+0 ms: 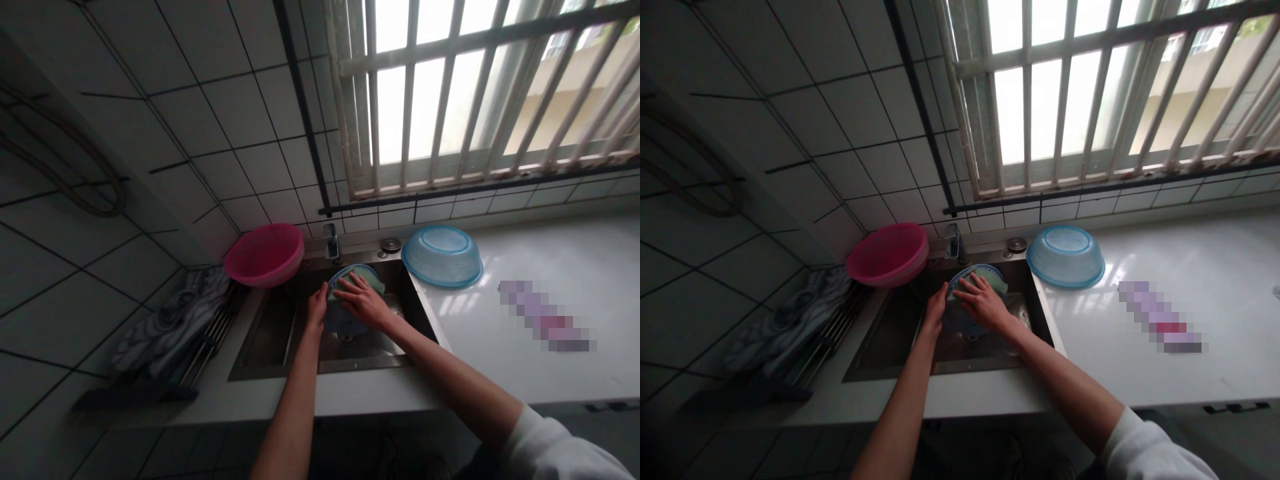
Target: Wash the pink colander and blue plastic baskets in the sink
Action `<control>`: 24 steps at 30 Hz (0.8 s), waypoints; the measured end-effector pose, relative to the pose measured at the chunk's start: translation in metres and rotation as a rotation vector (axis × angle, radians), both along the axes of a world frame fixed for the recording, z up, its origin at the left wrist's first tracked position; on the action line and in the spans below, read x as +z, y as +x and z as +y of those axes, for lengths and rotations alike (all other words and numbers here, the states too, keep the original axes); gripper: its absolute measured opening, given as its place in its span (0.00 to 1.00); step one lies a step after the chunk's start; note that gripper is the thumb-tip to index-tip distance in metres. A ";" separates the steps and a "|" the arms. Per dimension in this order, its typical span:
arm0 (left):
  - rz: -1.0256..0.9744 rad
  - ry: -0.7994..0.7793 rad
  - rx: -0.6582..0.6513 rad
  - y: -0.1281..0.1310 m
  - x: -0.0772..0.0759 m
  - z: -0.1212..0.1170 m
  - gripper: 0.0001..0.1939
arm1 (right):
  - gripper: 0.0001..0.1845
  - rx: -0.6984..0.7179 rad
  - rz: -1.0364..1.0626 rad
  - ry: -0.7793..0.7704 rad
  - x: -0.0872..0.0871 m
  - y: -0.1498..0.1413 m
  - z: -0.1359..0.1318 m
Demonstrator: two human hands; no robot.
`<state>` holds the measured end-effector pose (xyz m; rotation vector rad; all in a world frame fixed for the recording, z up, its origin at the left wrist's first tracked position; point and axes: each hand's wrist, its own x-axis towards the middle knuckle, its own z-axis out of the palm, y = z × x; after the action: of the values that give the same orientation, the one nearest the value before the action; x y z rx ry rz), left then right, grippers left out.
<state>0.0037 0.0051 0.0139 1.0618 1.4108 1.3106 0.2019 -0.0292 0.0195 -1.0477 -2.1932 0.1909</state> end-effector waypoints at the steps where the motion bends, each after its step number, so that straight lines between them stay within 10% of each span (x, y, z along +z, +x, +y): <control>1: 0.003 -0.002 -0.001 0.000 -0.001 0.000 0.44 | 0.26 0.034 -0.034 0.021 0.002 -0.002 -0.003; 8: 0.336 0.043 -0.020 0.006 -0.001 -0.001 0.28 | 0.29 -0.149 -0.008 -0.097 -0.007 0.015 0.010; 14: 0.732 0.110 0.166 0.008 0.010 -0.007 0.17 | 0.31 -0.023 -0.094 -0.006 -0.008 -0.017 -0.005; 19: 0.492 -0.028 0.083 0.001 0.007 -0.003 0.27 | 0.30 0.089 -0.106 0.017 -0.005 -0.014 -0.006; 24: 0.025 -0.027 0.037 0.005 0.002 -0.001 0.42 | 0.26 -0.113 0.135 -0.122 -0.011 0.022 0.015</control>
<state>0.0086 0.0036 0.0160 1.0420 1.4688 1.3058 0.2240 -0.0140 0.0084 -1.1875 -2.0165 0.3379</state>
